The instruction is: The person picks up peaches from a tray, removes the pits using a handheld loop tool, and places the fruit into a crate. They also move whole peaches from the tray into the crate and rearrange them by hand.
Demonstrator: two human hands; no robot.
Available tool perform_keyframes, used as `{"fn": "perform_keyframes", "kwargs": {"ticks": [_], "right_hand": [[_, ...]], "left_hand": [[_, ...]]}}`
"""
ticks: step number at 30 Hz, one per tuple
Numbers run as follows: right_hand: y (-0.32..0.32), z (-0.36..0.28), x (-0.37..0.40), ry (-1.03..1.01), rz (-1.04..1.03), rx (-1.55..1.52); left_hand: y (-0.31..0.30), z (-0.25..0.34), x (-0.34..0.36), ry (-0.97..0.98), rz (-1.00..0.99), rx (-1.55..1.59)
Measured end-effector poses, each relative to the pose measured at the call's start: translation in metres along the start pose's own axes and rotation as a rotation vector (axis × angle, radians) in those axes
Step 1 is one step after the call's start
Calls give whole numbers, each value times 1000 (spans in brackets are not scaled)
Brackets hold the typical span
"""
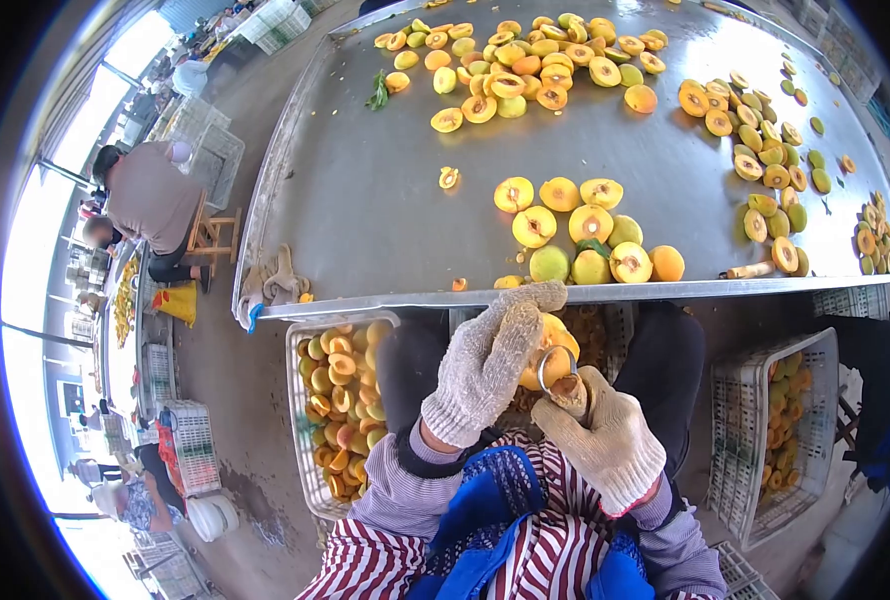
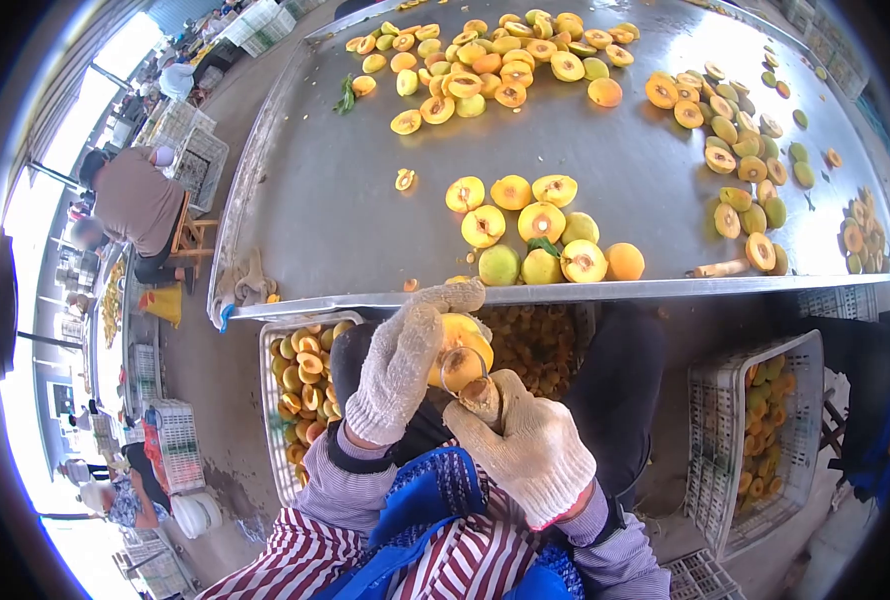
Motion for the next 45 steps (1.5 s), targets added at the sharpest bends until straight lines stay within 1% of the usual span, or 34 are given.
{"fn": "perform_keyframes", "kwargs": {"ticks": [2,4,5,6,7,8,9,11,13,14,15,16,17,18,19,20,22,23,24,26,28,29,31,32,34,35,36,38,39,40,42,43,44,45], "right_hand": [[2,-1,1,-18,-9,2],[-1,-13,3,-174,59,87],[-1,-14,4,-174,59,88],[1,-6,4,-76,38,42],[4,3,5,22,17,-5],[6,3,6,21,16,-7],[10,6,7,30,-5,-64],[16,14,10,41,-25,-120],[30,19,13,27,-138,-156],[28,19,13,31,-137,-152],[40,27,17,172,-277,-277],[51,28,22,312,-417,-403],[44,20,24,412,-463,-465],[42,21,22,406,-464,-464],[43,20,23,398,-517,-608],[45,17,27,394,-566,-755],[44,16,28,387,-562,-789],[49,18,32,404,-604,-788],[55,21,37,424,-647,-788],[60,23,40,425,-685,-825],[59,18,46,406,-761,-814],[58,19,46,404,-758,-815],[62,14,55,398,-851,-992],[64,18,56,399,-846,-995],[67,1,61,267,-958,-1295],[67,-1,61,232,-950,-1359],[69,2,61,233,-948,-1358],[70,-2,68,187,-1067,-1438],[68,-1,67,186,-1067,-1435],[69,-1,69,169,-1108,-1399],[69,-2,73,131,-1184,-1328],[68,-2,76,113,-1226,-1287],[65,-2,77,92,-1265,-1243],[61,-1,77,85,-1263,-1240]], "left_hand": [[2,13,3,97,-8,-133],[1,11,7,86,-9,-87],[2,10,9,76,-11,-39],[5,9,11,76,-11,-39],[10,9,14,91,-6,70],[13,10,15,105,0,179],[15,17,16,168,-8,134],[19,18,16,192,-19,123],[20,27,12,217,-40,119],[24,25,7,89,-108,-65],[28,17,5,-38,-174,-247],[29,21,4,-37,-172,-244],[33,26,4,-15,-196,-197],[36,31,3,10,-223,-153],[34,46,6,311,-233,-121],[47,39,17,305,-241,-121],[30,29,37,286,154,115],[29,22,34,236,134,203],[24,26,31,234,137,205],[37,11,17,-88,-58,-1],[42,18,15,-100,-88,-55],[48,26,14,-48,-147,-135],[59,44,15,103,-228,-226],[59,42,13,101,-234,-225],[74,71,23,525,-344,-395],[77,76,26,616,-355,-386],[77,71,26,616,-355,-385],[73,66,28,608,-362,-144],[68,37,25,216,-286,205],[72,35,24,217,-286,205],[65,-16,20,-274,6,937],[44,-17,16,-236,89,605],[25,-9,17,-181,151,419],[0,-6,20,-59,253,333]]}}
Point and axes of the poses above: each hand's wrist, its own x-axis away from the middle knuckle, its own y-axis out of the palm, z = x × y, the point moved 10 cm from there along -x, towards the middle knuckle, and after that the axes turned 14 degrees about x, right-handed, at the moved point
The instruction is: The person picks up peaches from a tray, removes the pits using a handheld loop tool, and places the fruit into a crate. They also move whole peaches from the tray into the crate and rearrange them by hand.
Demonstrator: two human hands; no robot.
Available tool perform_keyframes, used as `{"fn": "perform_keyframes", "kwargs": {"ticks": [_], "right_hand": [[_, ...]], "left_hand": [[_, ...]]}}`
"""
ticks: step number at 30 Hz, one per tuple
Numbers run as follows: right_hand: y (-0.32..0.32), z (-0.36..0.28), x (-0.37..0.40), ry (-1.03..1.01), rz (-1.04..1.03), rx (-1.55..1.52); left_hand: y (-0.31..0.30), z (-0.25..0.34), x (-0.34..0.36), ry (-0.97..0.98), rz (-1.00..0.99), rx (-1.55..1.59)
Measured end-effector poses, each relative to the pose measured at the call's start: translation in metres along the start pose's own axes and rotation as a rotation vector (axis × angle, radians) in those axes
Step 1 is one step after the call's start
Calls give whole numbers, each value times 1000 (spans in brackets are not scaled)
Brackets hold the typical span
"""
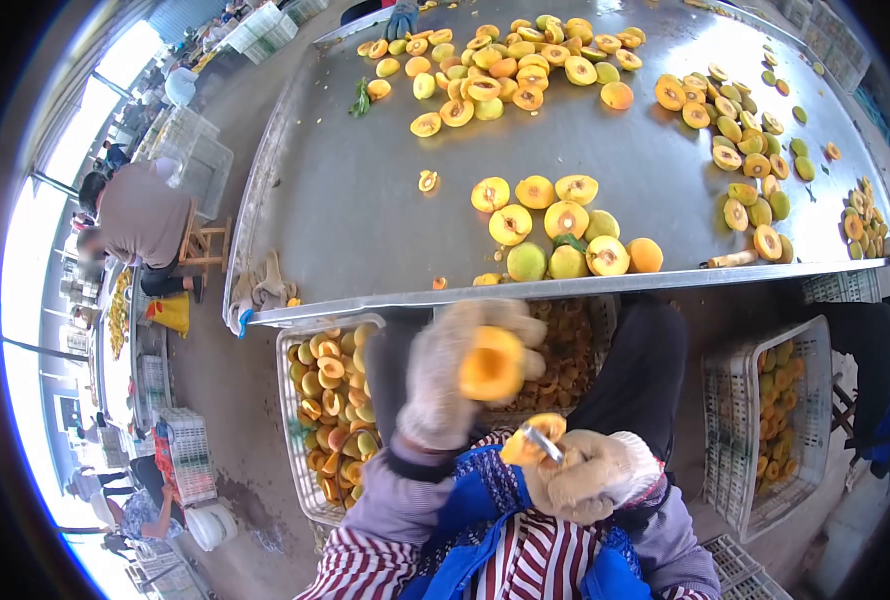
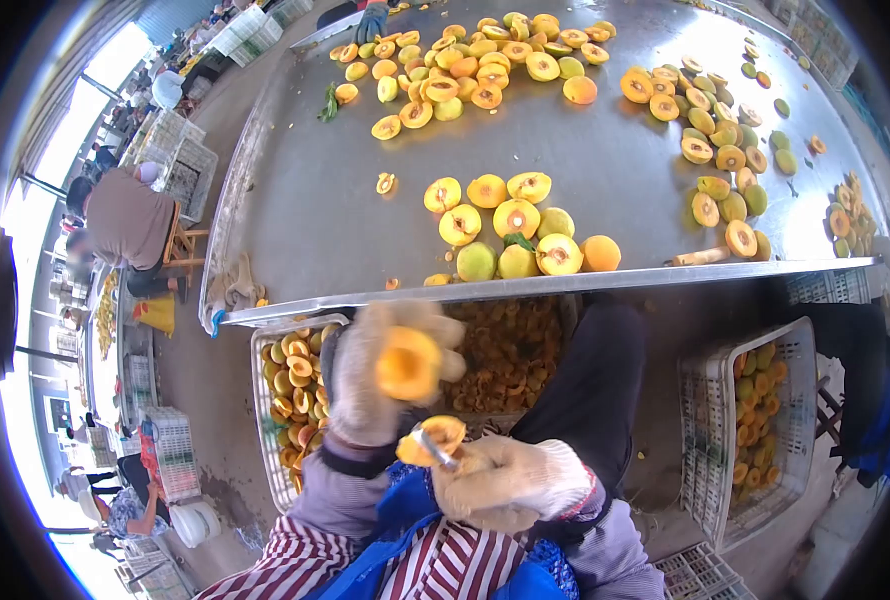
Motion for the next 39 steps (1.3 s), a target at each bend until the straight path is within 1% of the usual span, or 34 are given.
{"fn": "perform_keyframes", "kwargs": {"ticks": [1,2,3,4,5,6,7,8,9,10,11,12,13,14,15,16,17,18,19,21,22,23,25,26,27,29,31,32,33,35,36,37,39], "right_hand": [[-15,0,6,14,168,77],[-30,-3,14,28,334,153],[-44,-6,24,42,499,228],[-45,-10,25,38,495,229],[-52,-7,29,139,549,277],[-58,-1,34,241,602,320],[-57,-1,30,238,597,317],[-58,-3,25,263,598,351],[-58,-4,19,288,604,383],[-55,-4,14,289,604,381],[-60,-12,13,302,688,547],[-63,-23,13,310,774,716],[-67,-34,16,316,860,884],[-70,-43,21,319,951,1041],[-70,-44,23,323,959,1043],[-75,-41,30,329,1005,930],[-79,-38,37,331,1050,815],[-82,-36,42,340,1073,783],[-83,-35,44,342,1081,781],[-85,-37,49,283,1128,746],[-85,-38,49,281,1134,740],[-83,-41,49,259,1153,728],[-85,-44,51,235,1173,722],[-88,-47,53,187,1194,734],[-88,-47,53,145,1210,740],[-87,-52,51,135,1214,737],[-83,-62,46,100,1223,783],[-79,-65,42,86,1205,790],[-76,-67,39,86,1200,792],[-68,-74,36,51,1218,869],[-66,-74,35,33,1216,917],[-64,-75,36,31,1218,916],[-61,-75,35,32,1208,836]], "left_hand": [[-33,19,-1,187,55,-163],[-77,41,5,384,123,-490],[-110,63,8,471,226,-597],[-145,73,20,412,306,-535],[-178,80,27,201,394,-1087],[-201,74,31,-151,470,-1489],[-202,74,34,-152,474,-1495],[-167,77,25,168,253,-1730],[-118,74,26,503,4,-1926],[-114,73,8,400,87,-1583],[-106,64,-12,217,118,-1344],[-90,52,-34,179,40,-1155],[-75,40,-60,254,-45,-1119],[-55,36,-80,285,-4,-1171],[-46,26,-106,239,81,-1253],[-43,15,-131,192,167,-1333],[-44,-2,-158,88,179,-1359],[-50,-21,-176,-19,190,-1385],[-50,-32,-182,-20,181,-1381],[-36,-45,-193,116,94,-1330],[-36,-49,-193,133,72,-1243],[-43,-53,-190,128,69,-1245],[-32,-42,-177,165,-44,-868],[-26,-36,-162,169,-69,-788],[-16,-23,-140,160,-68,-791],[7,-28,-98,-137,-232,-383],[15,-25,-77,-38,-353,-218],[15,-31,-66,-135,-356,-9],[22,-26,-54,-133,-353,-10],[39,-17,-34,-171,-293,244],[42,-16,-30,-116,-351,286],[41,-19,-26,-118,-353,286],[39,-19,-20,-60,-366,178]]}}
Point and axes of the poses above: each hand's wrist, its own x-axis away from the middle knuckle, its own y-axis out of the palm, z = x × y, the point moved 10 cm from there along -x, towards the middle knuckle, and after that the axes turned 14 degrees about x, right-handed, at the moved point
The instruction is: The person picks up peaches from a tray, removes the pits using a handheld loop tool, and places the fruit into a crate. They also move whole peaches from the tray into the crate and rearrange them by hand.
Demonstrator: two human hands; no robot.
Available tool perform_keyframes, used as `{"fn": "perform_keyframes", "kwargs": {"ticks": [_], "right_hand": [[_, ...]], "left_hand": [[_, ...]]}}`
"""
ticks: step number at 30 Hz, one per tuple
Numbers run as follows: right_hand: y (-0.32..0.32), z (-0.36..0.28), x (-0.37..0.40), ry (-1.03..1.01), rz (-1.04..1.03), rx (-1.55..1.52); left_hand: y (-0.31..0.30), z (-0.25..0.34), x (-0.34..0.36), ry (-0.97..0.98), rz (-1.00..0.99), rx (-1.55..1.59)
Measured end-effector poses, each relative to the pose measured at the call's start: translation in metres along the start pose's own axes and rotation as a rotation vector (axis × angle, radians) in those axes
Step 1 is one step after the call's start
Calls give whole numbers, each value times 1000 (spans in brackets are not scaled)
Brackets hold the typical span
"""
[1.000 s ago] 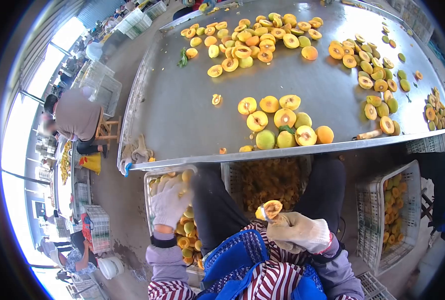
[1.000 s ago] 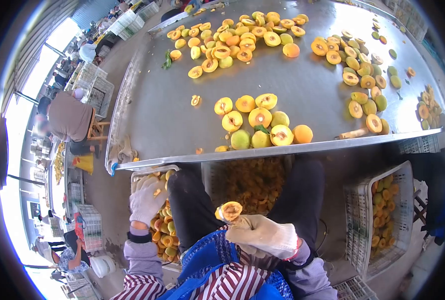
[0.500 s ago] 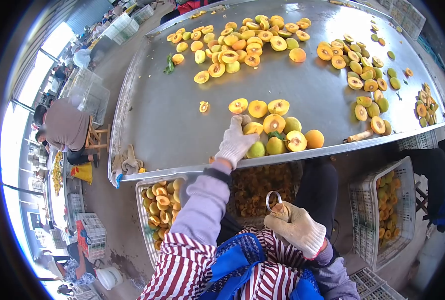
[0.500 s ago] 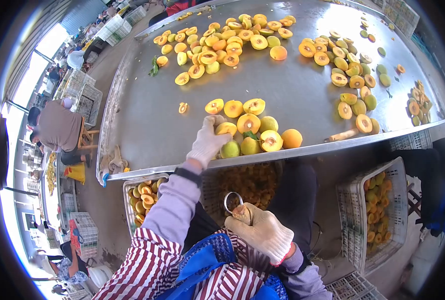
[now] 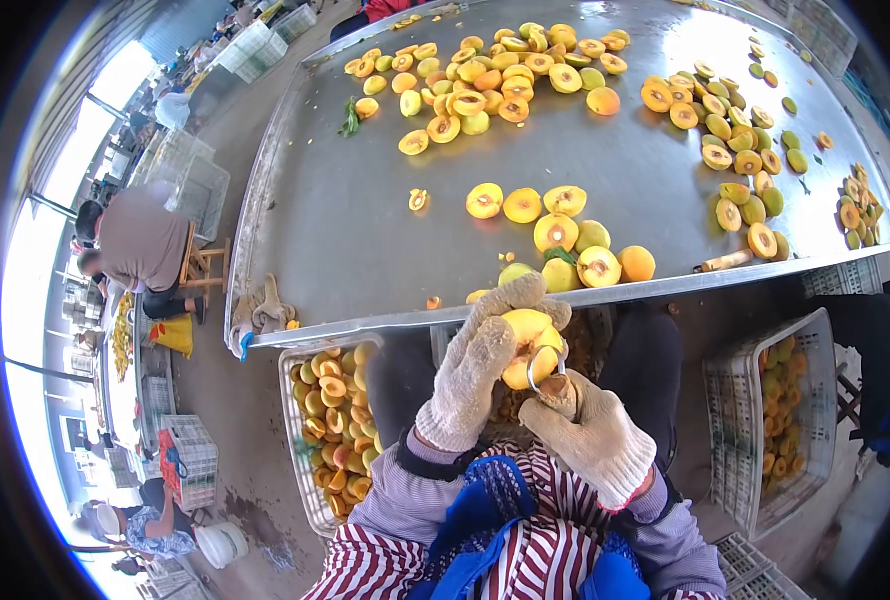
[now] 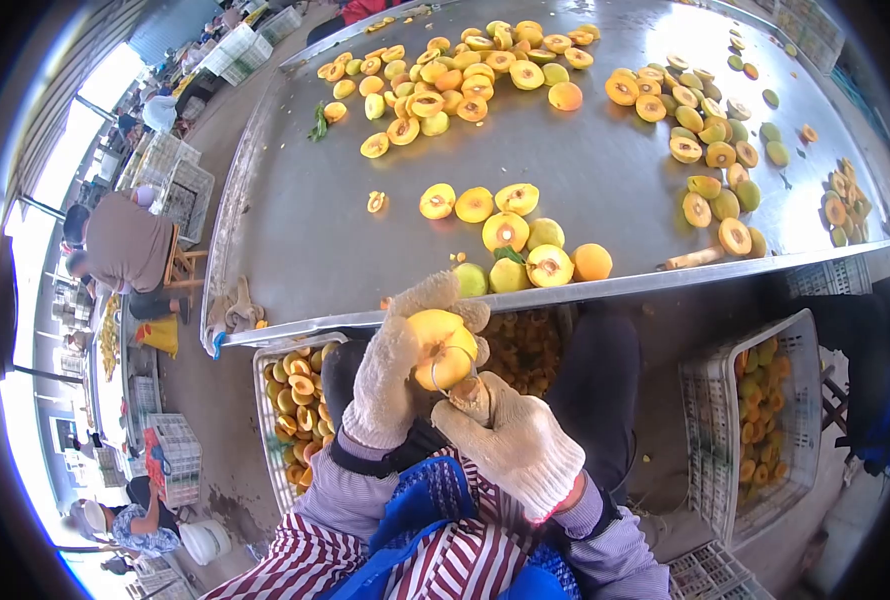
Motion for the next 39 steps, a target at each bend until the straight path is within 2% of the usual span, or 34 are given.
{"fn": "perform_keyframes", "kwargs": {"ticks": [5,7,10,12,13,15,18,19,21,23,30,36,38,39], "right_hand": [[1,-1,6,-123,70,26],[3,-1,10,-140,93,35],[9,-3,15,-197,69,-102],[23,6,19,-32,-153,-218],[19,1,21,-32,-150,-217],[31,10,29,173,-313,-301],[30,7,28,88,-210,-290],[33,8,29,86,-210,-289],[22,3,26,-10,-62,-342],[20,2,26,-29,-60,-327],[16,3,27,-142,38,-131],[10,-3,29,-154,49,-148],[12,-1,29,-170,53,-174],[13,-1,30,-186,50,-198]], "left_hand": [[22,1,10,99,-45,-129],[20,3,15,161,67,-107],[22,2,24,206,126,-108],[22,6,24,190,133,-106],[25,7,21,120,123,-169],[32,5,22,56,114,-231],[36,11,27,160,135,-142],[38,14,28,201,126,-218],[40,14,29,241,113,-297],[34,6,32,264,117,33],[34,6,31,218,137,-28],[37,4,32,280,145,-82],[46,11,35,397,92,-174],[46,16,34,393,94,-171]]}}
Point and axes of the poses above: each hand's wrist, its own x-axis away from the middle knuckle, its own y-axis out of the palm, z = x × y, the point moved 10 cm from there along -x, towards the middle knuckle, and after that the axes turned 14 degrees about x, right-handed, at the moved point
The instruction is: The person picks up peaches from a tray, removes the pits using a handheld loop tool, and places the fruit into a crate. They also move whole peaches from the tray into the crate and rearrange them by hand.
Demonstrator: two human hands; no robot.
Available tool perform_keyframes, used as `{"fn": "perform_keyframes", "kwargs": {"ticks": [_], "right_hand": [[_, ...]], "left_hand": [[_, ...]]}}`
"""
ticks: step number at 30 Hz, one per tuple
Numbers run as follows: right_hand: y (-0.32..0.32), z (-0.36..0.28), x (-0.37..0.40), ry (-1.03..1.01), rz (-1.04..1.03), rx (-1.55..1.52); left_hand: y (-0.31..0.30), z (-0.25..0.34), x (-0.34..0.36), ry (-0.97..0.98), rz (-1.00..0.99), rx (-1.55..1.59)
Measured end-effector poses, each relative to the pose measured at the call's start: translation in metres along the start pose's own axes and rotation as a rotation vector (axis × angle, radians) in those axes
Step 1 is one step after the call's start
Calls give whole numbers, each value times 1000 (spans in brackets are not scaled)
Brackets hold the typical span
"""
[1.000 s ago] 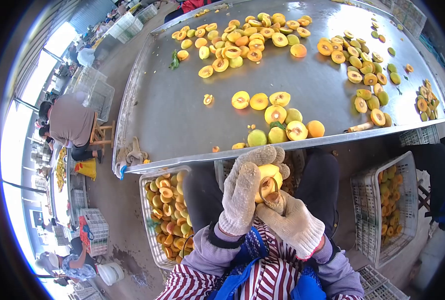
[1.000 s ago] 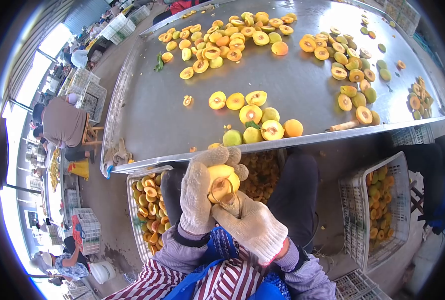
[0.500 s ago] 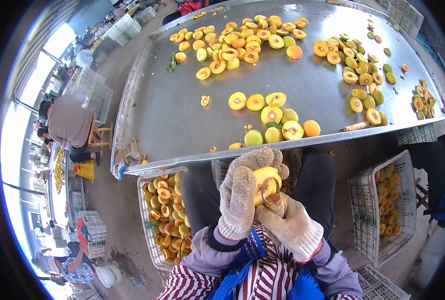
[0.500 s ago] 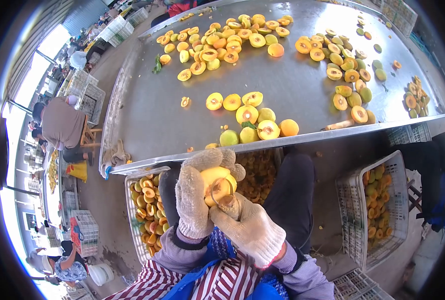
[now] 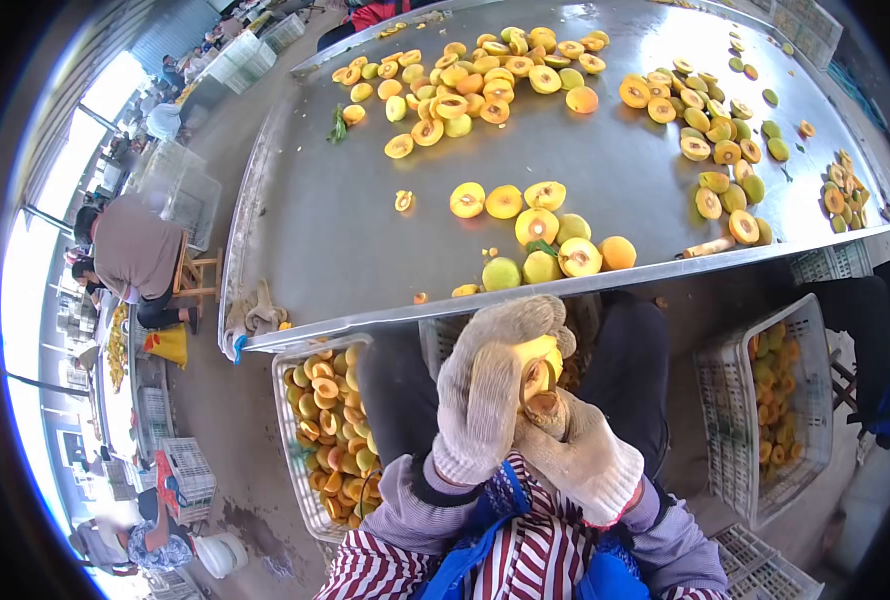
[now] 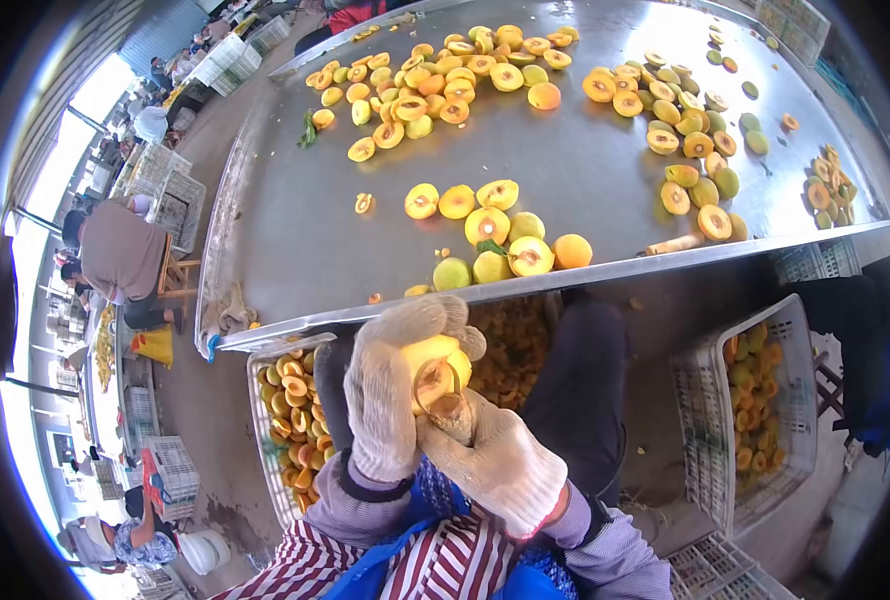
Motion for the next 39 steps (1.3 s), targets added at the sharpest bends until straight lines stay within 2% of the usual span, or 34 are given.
{"fn": "perform_keyframes", "kwargs": {"ticks": [1,2,3,7,9,10,12,13,15,16,18,19,21,22,25,26,27,28,30,31,33,34,35,37,39], "right_hand": [[-4,-3,0,2,1,1],[4,6,1,167,-137,-81],[14,15,7,329,-275,-161],[13,9,9,337,-318,-304],[19,9,16,402,-468,-389],[17,10,17,402,-468,-388],[18,3,17,347,-502,-443],[17,2,16,346,-499,-446],[19,9,17,448,-503,-445],[20,10,17,449,-504,-441],[24,17,19,486,-498,-486],[24,19,20,487,-500,-486],[27,11,25,425,-553,-722],[33,6,28,335,-679,-900],[36,-3,29,269,-678,-1060],[36,1,29,272,-678,-1060],[41,1,33,277,-768,-1123],[44,-2,37,279,-857,-1185],[44,-3,38,274,-867,-1166],[45,-3,40,271,-878,-1150],[44,1,40,266,-867,-1164],[43,3,39,260,-857,-1178],[46,5,39,261,-862,-1177],[53,7,40,299,-881,-1248],[57,1,42,268,-936,-1337]], "left_hand": [[4,1,-7,-104,-54,-84],[8,-3,-9,-205,-109,-169],[7,-4,-10,-201,-110,-168],[12,-3,-16,-157,-201,-291],[18,-7,-20,-301,-309,-388],[17,-4,-23,-301,-309,-387],[38,17,-25,2,-511,-693],[42,18,-25,0,-516,-692],[49,24,-25,116,-503,-930],[49,22,-26,119,-499,-929],[31,2,-30,-145,-415,-793],[31,2,-30,-146,-413,-794],[55,24,-23,200,-572,-806],[59,25,-18,281,-678,-730],[55,28,-14,354,-729,-604],[48,24,-12,306,-709,-508],[51,21,-5,305,-707,-508],[43,13,-9,157,-576,-317],[27,-8,-6,-206,-304,-40],[31,-5,-5,-207,-301,-38],[26,-18,-2,-400,-165,50],[30,-4,-10,-155,-309,-200],[21,-8,-18,-152,-306,-202],[47,22,-10,383,-702,-435],[50,22,-6,378,-707,-426]]}}
Point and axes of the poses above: each hand's wrist, its own x-axis away from the middle knuckle, its own y-axis out of the palm, z = x × y, the point moved 10 cm from there along -x, towards the middle knuckle, and after that the axes turned 14 degrees about x, right-handed, at the moved point
